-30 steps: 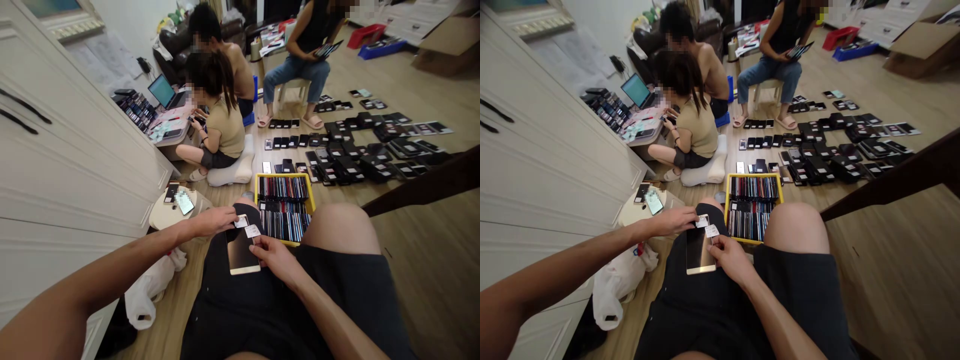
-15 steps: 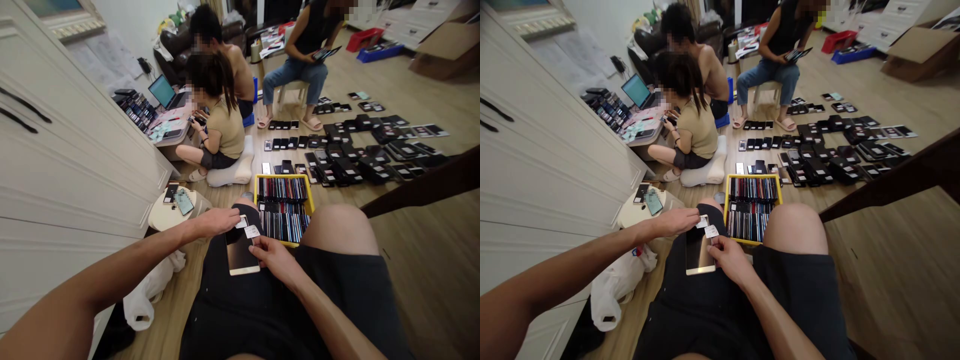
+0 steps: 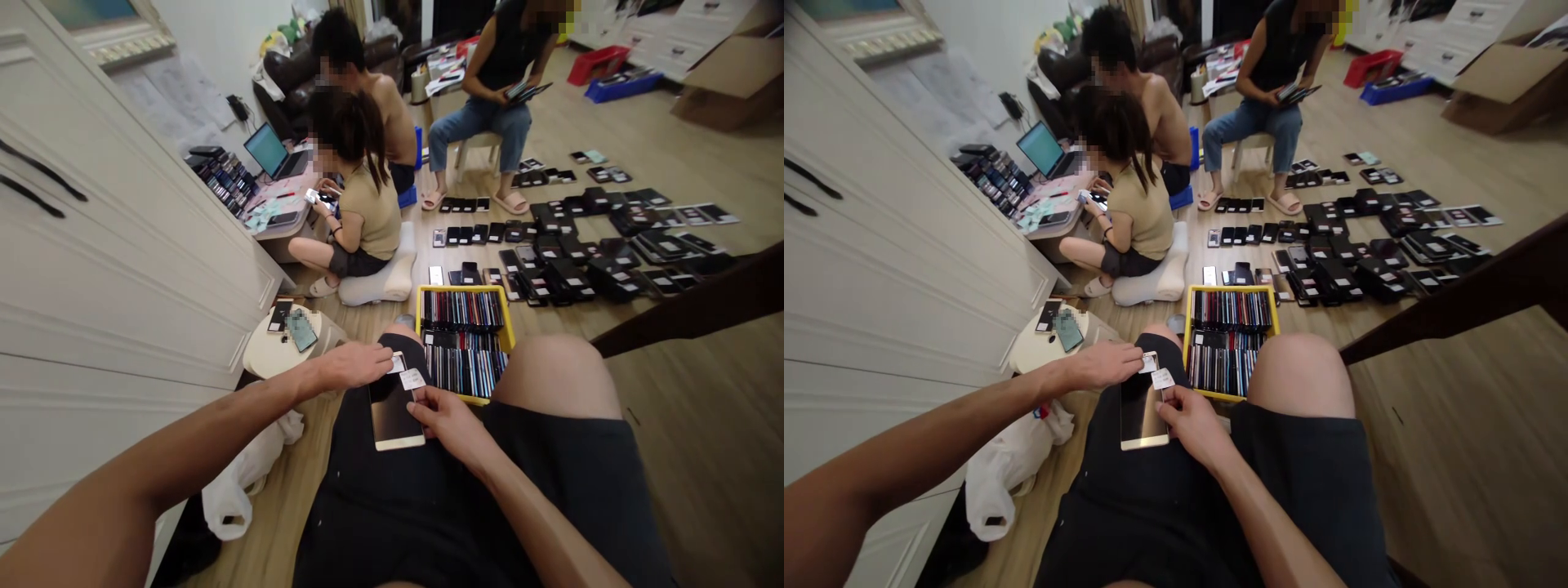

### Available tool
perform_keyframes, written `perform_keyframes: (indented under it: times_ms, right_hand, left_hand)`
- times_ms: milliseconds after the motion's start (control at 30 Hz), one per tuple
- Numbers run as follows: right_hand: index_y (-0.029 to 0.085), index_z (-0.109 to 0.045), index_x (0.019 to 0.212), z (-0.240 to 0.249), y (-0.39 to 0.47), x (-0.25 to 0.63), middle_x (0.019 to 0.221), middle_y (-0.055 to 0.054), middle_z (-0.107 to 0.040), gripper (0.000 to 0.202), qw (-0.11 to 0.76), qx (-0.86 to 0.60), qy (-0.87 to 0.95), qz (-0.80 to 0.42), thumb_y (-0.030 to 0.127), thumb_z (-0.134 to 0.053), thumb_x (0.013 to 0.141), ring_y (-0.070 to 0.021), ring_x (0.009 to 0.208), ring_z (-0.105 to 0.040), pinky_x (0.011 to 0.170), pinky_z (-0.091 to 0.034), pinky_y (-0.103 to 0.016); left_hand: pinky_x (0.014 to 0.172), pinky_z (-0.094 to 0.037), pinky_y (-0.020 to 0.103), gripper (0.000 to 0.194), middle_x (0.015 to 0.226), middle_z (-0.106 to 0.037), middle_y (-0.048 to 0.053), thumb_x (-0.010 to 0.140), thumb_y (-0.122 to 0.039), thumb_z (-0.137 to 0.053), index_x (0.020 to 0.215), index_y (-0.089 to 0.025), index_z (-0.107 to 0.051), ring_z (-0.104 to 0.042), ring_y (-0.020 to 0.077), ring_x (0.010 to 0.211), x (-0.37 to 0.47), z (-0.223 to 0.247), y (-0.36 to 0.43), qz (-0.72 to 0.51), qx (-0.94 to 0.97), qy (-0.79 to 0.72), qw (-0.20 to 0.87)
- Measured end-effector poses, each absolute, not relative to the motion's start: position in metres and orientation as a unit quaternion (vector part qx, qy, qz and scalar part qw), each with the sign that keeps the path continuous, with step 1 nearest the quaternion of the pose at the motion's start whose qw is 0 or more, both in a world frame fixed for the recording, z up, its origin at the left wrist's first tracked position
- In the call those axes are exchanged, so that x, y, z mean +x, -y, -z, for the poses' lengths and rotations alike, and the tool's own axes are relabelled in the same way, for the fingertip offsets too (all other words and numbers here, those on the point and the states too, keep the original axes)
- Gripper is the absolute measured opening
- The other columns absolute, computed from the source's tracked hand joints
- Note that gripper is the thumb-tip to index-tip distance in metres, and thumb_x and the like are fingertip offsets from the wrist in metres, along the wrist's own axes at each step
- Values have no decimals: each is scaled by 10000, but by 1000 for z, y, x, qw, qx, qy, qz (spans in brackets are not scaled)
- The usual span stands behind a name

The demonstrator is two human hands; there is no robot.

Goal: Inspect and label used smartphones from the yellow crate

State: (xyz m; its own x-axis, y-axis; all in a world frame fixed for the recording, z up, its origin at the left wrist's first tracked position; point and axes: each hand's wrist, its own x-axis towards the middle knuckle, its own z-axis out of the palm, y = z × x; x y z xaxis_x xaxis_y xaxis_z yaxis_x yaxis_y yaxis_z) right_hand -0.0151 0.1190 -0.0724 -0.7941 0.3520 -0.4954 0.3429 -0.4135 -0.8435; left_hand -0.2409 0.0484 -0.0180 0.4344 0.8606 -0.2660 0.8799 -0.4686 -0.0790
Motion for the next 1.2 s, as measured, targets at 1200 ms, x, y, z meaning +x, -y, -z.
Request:
perform_keyframes:
  times_ms: [1200]
  right_hand:
    - [205, -548, 774, 79, -118, -15, 707, 21, -554, 331, 1, -317, 540, -780, 479, -715, 692, -133, 609, -500, 570, -461, -276]
  left_hand:
    - [669, -411, 336, 157, 917, -635, 70, 1006, -155, -480, 952, -161, -627, -546, 210, 833, -248, 18, -54, 85, 887, -454, -31]
